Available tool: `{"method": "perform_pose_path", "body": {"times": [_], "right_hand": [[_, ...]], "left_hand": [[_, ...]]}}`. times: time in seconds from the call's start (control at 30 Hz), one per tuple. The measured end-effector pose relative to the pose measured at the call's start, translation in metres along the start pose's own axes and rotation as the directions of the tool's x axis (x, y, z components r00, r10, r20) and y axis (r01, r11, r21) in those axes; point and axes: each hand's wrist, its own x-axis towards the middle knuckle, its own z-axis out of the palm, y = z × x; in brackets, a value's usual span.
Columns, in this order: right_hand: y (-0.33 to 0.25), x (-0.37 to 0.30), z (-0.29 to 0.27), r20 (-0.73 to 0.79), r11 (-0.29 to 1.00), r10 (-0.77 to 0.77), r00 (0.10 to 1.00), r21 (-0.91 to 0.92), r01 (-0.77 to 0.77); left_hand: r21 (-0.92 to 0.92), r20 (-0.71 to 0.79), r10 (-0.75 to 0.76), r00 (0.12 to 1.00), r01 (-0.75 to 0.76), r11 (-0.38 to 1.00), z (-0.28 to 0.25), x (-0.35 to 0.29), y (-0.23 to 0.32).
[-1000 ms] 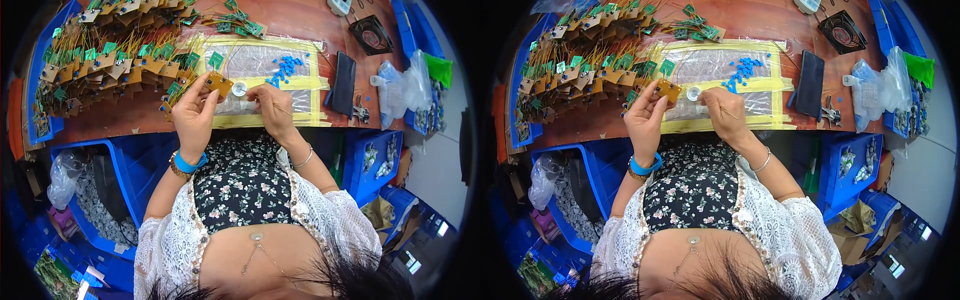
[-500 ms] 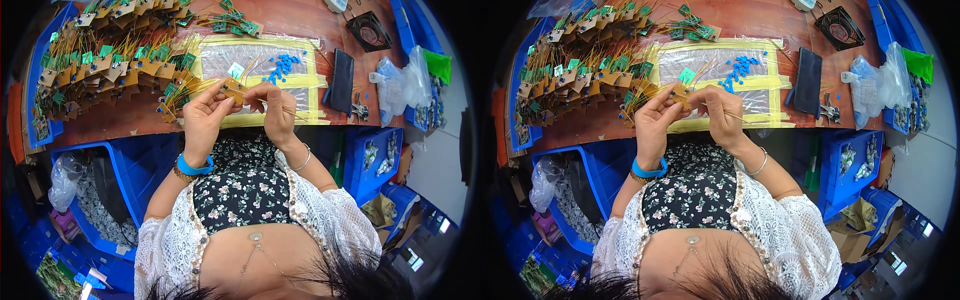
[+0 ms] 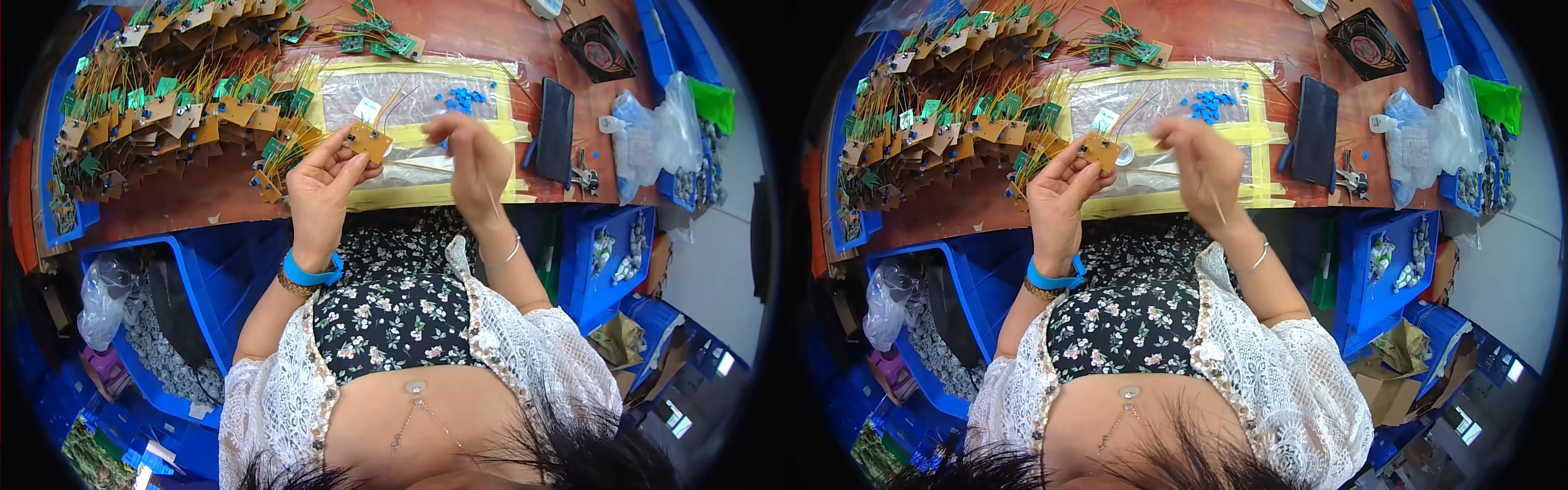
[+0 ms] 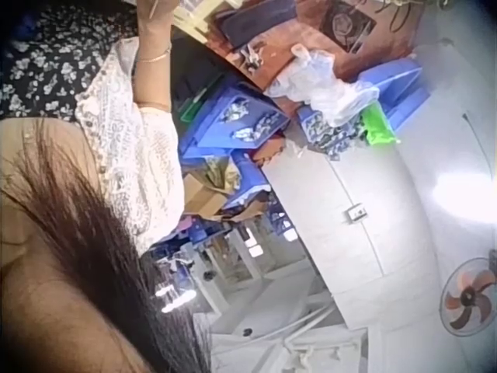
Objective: Manually assembling and sorting small electronic circuit boards and wires at a factory workbench.
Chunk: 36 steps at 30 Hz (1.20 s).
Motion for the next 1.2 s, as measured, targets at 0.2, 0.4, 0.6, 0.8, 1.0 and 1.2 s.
{"method": "perform_pose_path", "body": {"times": [0.2, 0.4, 0.6, 0.8, 1.0, 1.2], "right_hand": [[0.052, 0.031, -0.009, -0.022, 0.747, -0.142, 0.99, -0.658, 0.092], [0.046, 0.035, -0.008, 0.016, 0.685, -0.083, 0.996, -0.726, 0.069], [-0.009, 0.017, 0.014, -0.001, 0.978, -0.118, 0.993, -0.176, 0.116], [-0.014, 0.008, 0.017, 0.209, 0.834, -0.393, 0.896, -0.331, 0.443], [-0.015, 0.006, 0.019, 0.145, 0.903, -0.272, 0.951, -0.302, 0.304], [-0.02, 0.004, 0.02, 0.145, 0.909, -0.195, 0.97, -0.345, 0.234]], "left_hand": [[-0.007, 0.018, 0.014, 1.0, -0.014, 1.0, 0.003, -0.002, -0.002], [0.017, 0.043, 0.009, 0.999, -0.01, 1.0, 0.003, -0.001, -0.003], [0.023, 0.099, -0.084, 0.992, 0.082, 0.996, 0.0, 0.001, -0.008], [0.009, 0.112, -0.054, 0.992, 0.053, 0.999, 0.004, -0.001, -0.005], [0.018, 0.092, -0.032, 0.995, 0.031, 0.999, 0.004, -0.003, -0.006], [0.063, 0.125, -0.023, 0.992, 0.015, 0.998, 0.003, -0.004, -0.008]]}}
